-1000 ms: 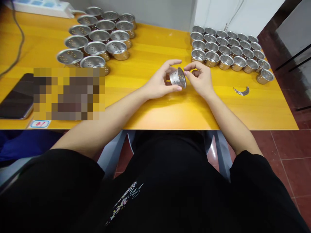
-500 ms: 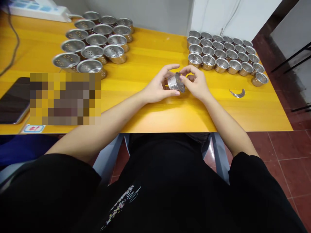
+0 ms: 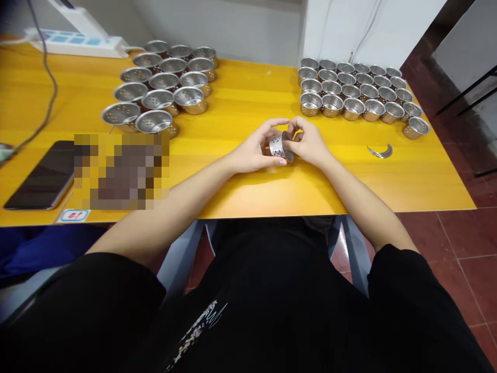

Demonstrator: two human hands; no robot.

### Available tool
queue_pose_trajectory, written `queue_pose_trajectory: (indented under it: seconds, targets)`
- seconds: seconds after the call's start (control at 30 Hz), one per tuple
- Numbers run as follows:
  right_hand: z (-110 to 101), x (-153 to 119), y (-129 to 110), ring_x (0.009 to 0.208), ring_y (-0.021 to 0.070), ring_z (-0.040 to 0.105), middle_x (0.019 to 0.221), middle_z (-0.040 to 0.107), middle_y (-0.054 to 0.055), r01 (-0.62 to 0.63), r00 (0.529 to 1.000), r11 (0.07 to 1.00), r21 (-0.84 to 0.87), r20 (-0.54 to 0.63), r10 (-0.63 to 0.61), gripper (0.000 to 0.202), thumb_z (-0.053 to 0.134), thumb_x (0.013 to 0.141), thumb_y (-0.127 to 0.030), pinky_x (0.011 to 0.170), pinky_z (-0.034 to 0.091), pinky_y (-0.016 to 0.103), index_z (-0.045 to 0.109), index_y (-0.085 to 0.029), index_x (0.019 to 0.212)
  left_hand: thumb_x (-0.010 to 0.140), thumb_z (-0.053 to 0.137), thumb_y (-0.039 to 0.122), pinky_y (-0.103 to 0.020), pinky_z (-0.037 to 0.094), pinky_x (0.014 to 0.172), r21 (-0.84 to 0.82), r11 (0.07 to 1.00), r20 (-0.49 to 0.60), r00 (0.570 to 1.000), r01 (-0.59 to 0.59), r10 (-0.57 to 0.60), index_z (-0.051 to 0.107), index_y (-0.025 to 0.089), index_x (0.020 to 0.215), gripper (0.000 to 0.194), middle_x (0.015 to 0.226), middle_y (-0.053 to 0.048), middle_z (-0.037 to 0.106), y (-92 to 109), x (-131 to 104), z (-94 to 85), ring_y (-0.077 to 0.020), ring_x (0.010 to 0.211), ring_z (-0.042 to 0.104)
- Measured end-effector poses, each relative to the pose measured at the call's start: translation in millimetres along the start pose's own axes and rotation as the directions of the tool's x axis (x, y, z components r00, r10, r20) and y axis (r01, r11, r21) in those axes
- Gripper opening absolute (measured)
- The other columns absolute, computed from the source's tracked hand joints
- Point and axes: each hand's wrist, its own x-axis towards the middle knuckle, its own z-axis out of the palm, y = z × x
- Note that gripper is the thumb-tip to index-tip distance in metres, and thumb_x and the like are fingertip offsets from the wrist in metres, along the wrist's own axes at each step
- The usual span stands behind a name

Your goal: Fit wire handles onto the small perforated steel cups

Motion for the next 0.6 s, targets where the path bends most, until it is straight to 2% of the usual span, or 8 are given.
queue_pose_trajectory:
  seconds: [0.13,0.27,0.4,0.5,0.6]
  targets:
    - [3,0,-2,0.069,0.018,0.065,0.098,0.075,-0.001,-0.018,0.999,1.0,0.018,0.03,0.017,0.068,0.112,0.079,-0.06,0.06,0.05,0.036,0.056,-0.03,0.104,0.081,0.121,0.083,-0.055,0.075,0.115,0.006,1.0,-0.019,1.0,0.016,-0.016,0.052,0.036,0.189,0.137,0.143,-0.013,0.077,4,-2,1.2,-0.0367,0.124,0.087]
    - [3,1,-3,0.069,0.0189,0.065,0.099,0.075,0.0,-0.016,0.999,1.0,0.01,0.049,0.016,0.067,0.112,0.078,-0.058,0.059,0.052,0.038,0.056,-0.031,0.103,0.08,0.119,0.086,-0.055,0.077,0.106,0.015,0.999,-0.027,0.999,0.043,-0.043,0.054,0.037,0.187,0.134,0.14,-0.013,0.078,7,-3,2.8,-0.0373,0.118,0.087]
    - [4,2,-2,0.07,0.0183,0.061,0.099,0.074,0.0,-0.032,0.997,0.999,-0.001,0.069,0.032,0.067,0.11,0.077,-0.061,0.059,0.048,0.036,0.055,-0.032,0.103,0.079,0.119,0.086,-0.056,0.078,0.104,0.019,0.999,-0.033,0.998,0.05,-0.049,0.056,0.037,0.186,0.134,0.138,-0.014,0.08,10,-3,3.4,-0.0375,0.115,0.087]
    - [6,1,-1,0.069,0.0178,0.061,0.1,0.072,0.0,-0.019,0.999,1.0,-0.007,0.03,0.02,0.069,0.109,0.077,-0.06,0.058,0.044,0.035,0.052,-0.032,0.105,0.079,0.119,0.087,-0.056,0.079,0.106,0.019,0.999,-0.046,0.998,0.047,-0.046,0.055,0.034,0.187,0.136,0.139,-0.014,0.081,13,-2,4.2,-0.0376,0.117,0.088]
    - [7,-1,-2,0.064,0.0153,0.059,0.107,0.071,-0.001,0.021,1.0,1.0,-0.01,-0.018,-0.021,0.067,0.106,0.076,-0.052,0.058,0.042,0.036,0.049,-0.032,0.107,0.08,0.119,0.087,-0.054,0.078,0.108,0.004,0.999,-0.048,0.998,0.044,-0.044,0.055,0.032,0.186,0.135,0.139,-0.014,0.081,16,-1,5.2,-0.0374,0.122,0.089]
